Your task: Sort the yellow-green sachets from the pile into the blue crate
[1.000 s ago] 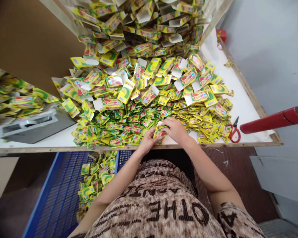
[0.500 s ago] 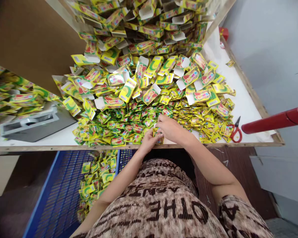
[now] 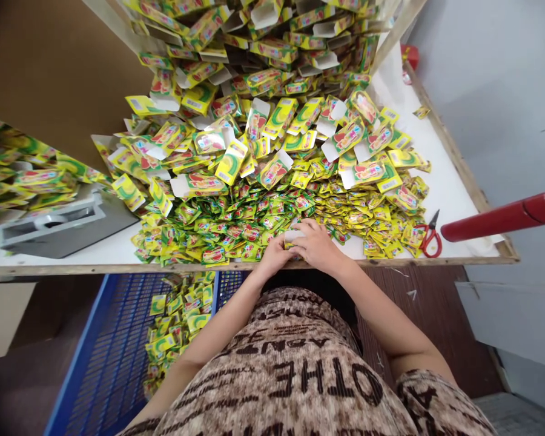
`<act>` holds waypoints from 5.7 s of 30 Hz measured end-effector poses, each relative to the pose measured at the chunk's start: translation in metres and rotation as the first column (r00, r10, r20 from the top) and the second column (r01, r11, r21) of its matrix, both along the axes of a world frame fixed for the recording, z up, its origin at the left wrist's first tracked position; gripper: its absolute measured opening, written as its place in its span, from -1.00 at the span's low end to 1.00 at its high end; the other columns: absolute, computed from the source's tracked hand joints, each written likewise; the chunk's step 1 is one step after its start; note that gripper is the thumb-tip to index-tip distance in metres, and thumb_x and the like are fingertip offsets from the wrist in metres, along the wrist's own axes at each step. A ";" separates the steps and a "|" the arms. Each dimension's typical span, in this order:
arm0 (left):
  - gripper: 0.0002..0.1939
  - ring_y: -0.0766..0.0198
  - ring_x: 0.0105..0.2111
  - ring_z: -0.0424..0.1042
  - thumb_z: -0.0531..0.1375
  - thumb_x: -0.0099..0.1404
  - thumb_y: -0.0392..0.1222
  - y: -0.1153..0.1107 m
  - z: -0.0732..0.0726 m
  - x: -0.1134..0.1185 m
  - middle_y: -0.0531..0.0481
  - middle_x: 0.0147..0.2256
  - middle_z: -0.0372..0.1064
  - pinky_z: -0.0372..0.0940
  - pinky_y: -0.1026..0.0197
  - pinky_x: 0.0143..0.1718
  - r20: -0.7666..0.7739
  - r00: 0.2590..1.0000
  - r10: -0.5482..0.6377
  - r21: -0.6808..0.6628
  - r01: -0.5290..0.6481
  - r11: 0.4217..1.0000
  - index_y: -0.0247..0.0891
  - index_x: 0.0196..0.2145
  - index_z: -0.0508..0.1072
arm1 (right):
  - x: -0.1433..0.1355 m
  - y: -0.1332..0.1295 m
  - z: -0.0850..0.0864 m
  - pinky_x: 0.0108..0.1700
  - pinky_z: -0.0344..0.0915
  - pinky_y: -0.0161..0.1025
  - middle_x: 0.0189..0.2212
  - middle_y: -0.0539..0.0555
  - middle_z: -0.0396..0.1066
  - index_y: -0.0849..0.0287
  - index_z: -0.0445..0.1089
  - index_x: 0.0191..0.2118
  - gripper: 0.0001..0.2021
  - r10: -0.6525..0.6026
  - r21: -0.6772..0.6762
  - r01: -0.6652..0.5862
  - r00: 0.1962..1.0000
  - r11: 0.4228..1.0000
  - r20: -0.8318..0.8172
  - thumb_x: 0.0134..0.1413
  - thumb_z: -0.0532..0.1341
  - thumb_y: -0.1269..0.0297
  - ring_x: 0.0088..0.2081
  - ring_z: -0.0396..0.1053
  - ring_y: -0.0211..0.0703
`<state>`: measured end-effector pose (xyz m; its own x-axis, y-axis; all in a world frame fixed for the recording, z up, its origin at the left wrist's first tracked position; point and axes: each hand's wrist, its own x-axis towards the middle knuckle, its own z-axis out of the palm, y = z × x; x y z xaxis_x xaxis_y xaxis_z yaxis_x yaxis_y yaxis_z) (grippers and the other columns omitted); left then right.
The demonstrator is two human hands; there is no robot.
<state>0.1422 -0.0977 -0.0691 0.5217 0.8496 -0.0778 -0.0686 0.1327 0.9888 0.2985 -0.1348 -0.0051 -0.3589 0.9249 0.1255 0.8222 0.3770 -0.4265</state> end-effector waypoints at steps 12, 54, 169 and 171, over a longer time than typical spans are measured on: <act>-0.65 0.16 -0.19 0.47 0.35 0.07 -0.15 -0.001 0.003 -0.005 -0.07 -0.20 0.54 0.31 0.14 -0.04 -0.041 0.996 -0.075 0.008 0.075 0.997 -0.32 -0.16 0.53 | -0.008 -0.030 -0.017 0.08 0.26 0.08 -0.08 0.14 0.44 0.03 0.57 -0.26 -0.88 -0.280 0.091 0.340 0.875 0.936 -0.394 0.15 0.26 0.22 0.02 0.25 0.06; -0.83 0.23 -0.25 0.52 0.33 0.16 -0.12 0.001 0.027 -0.010 -0.06 -0.28 0.57 0.40 0.15 -0.13 -0.057 0.986 0.157 0.255 -0.138 0.957 -0.20 -0.28 0.62 | -0.006 -0.008 -0.024 -0.38 0.38 -0.24 -0.47 0.04 0.49 0.14 0.55 -0.43 -0.76 -0.491 -0.362 0.349 0.434 0.865 -0.755 -0.13 0.41 0.06 -0.46 0.40 -0.20; -0.79 0.31 -0.43 0.30 0.20 0.26 -0.09 -0.018 0.001 -0.003 0.07 -0.43 0.37 0.22 0.28 -0.33 -0.227 0.957 0.180 0.205 -0.134 0.970 -0.26 -0.21 0.46 | -0.003 0.017 0.045 -0.15 0.22 -0.23 -0.28 0.17 0.37 0.25 0.49 -0.25 -0.84 -0.114 -0.213 0.150 0.978 0.965 0.175 0.06 0.17 0.44 -0.20 0.34 -0.06; -0.75 0.29 -0.40 0.31 0.21 0.26 -0.07 -0.016 0.003 -0.003 0.05 -0.41 0.38 0.23 0.27 -0.31 -0.181 0.975 0.128 0.205 -0.089 0.975 -0.26 -0.17 0.46 | -0.002 0.021 0.053 -0.15 0.22 -0.24 -0.27 0.17 0.39 0.24 0.49 -0.26 -0.87 0.052 -0.264 -0.005 0.984 0.965 0.172 0.06 0.20 0.44 -0.19 0.35 -0.06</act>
<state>0.1396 -0.1135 -0.0666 0.4169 0.9089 0.0047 0.1217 -0.0609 0.9907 0.2967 -0.1140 0.0478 -0.3800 0.9060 -0.1864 0.8835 0.2958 -0.3631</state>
